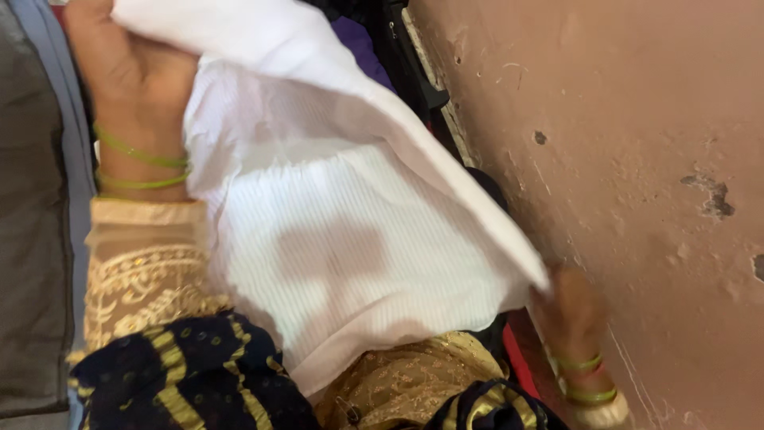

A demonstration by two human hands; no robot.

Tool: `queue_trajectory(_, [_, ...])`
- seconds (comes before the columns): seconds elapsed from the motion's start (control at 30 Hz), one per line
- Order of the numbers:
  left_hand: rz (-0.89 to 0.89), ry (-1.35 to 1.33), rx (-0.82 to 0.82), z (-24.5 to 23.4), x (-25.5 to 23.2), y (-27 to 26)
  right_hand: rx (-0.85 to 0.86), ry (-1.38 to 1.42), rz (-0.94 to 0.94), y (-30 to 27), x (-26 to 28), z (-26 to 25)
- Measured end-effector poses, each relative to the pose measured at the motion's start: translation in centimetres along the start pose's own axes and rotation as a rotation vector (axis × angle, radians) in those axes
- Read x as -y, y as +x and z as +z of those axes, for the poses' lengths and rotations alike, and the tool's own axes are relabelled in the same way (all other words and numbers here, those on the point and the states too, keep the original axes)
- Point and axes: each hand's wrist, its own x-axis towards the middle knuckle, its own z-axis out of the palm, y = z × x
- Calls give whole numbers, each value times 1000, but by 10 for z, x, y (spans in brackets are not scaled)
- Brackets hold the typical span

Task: The person folds white shirts and places them into a black suitcase on the floor.

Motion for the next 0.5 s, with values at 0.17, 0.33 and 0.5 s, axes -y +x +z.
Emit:
queue_trajectory(0.17, [20,21,-420,-9,-41,-55,533,321,-191,-35,36,29])
queue_trajectory(0.33, [18,185,-547,-85,-67,-104,716,472,-379,-8,60,26])
queue_trajectory(0.5, [36,176,-601,-124,-69,-133,810,580,-205,89,78,19])
